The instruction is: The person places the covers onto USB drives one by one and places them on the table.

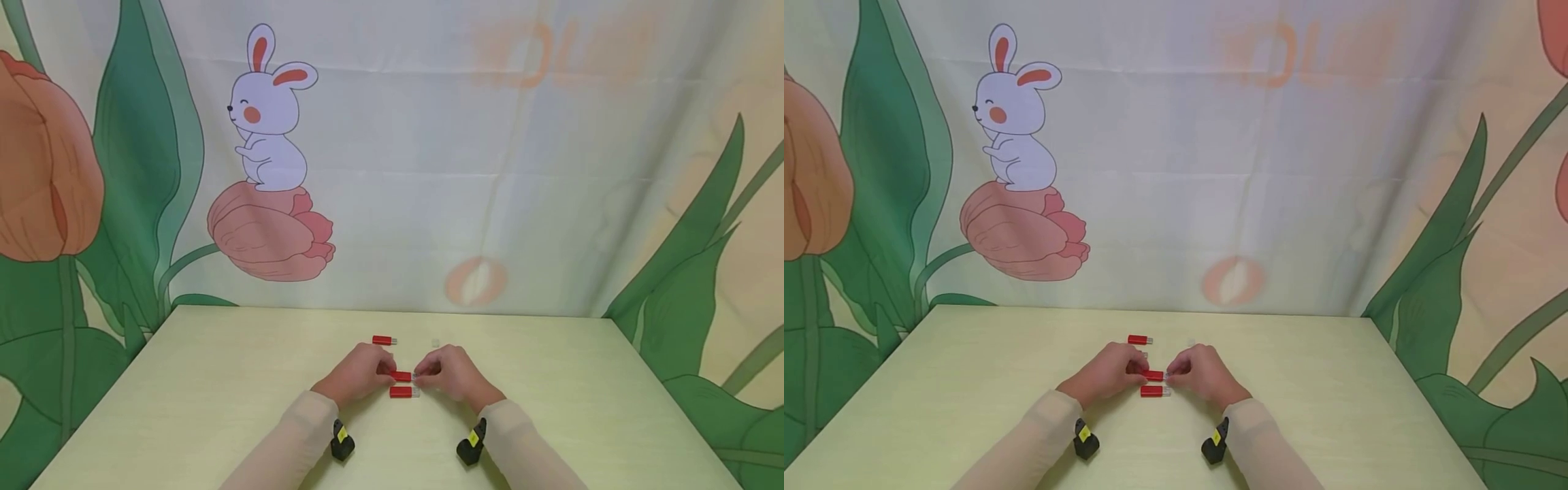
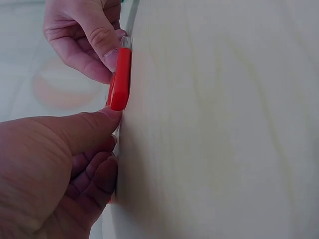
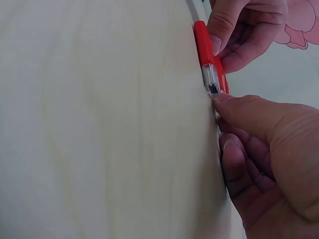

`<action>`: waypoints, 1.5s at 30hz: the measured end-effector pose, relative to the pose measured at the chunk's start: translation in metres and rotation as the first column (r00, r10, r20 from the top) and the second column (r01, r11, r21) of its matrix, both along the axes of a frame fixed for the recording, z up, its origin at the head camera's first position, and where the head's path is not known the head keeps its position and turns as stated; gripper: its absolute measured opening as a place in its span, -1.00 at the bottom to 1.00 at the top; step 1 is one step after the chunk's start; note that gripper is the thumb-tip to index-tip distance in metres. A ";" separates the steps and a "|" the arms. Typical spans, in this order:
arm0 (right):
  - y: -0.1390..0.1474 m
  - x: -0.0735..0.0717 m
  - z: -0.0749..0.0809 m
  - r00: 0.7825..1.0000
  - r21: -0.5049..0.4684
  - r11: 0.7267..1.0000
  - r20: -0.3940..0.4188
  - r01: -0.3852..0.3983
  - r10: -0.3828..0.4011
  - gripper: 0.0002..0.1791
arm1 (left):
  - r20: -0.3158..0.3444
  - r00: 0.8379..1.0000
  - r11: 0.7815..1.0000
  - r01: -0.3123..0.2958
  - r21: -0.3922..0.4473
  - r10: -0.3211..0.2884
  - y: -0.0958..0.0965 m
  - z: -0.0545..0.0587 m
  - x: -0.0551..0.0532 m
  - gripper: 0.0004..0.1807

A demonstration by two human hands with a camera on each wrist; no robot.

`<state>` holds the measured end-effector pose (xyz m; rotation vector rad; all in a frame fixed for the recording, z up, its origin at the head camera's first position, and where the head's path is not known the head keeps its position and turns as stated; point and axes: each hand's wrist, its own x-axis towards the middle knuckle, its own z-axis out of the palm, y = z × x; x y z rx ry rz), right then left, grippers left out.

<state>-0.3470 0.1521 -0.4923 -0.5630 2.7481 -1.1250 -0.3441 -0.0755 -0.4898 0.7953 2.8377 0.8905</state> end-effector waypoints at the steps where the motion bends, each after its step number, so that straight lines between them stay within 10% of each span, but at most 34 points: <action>1: 0.000 0.000 0.000 1.000 0.001 1.000 0.002 0.001 -0.001 -0.90 | 0.003 1.000 1.000 -0.001 0.002 0.001 0.000 -0.001 0.000 -0.88; 37: 0.011 -0.004 -0.001 0.999 -0.015 1.000 0.037 -0.019 0.019 -0.82 | 0.050 0.999 0.999 -0.001 -0.036 0.002 -0.006 0.000 -0.002 -0.71; 45: 0.018 -0.006 -0.001 1.000 -0.057 0.998 0.000 -0.012 0.012 -0.79 | -0.026 0.999 0.999 -0.021 -0.047 0.020 -0.011 0.004 -0.005 -0.77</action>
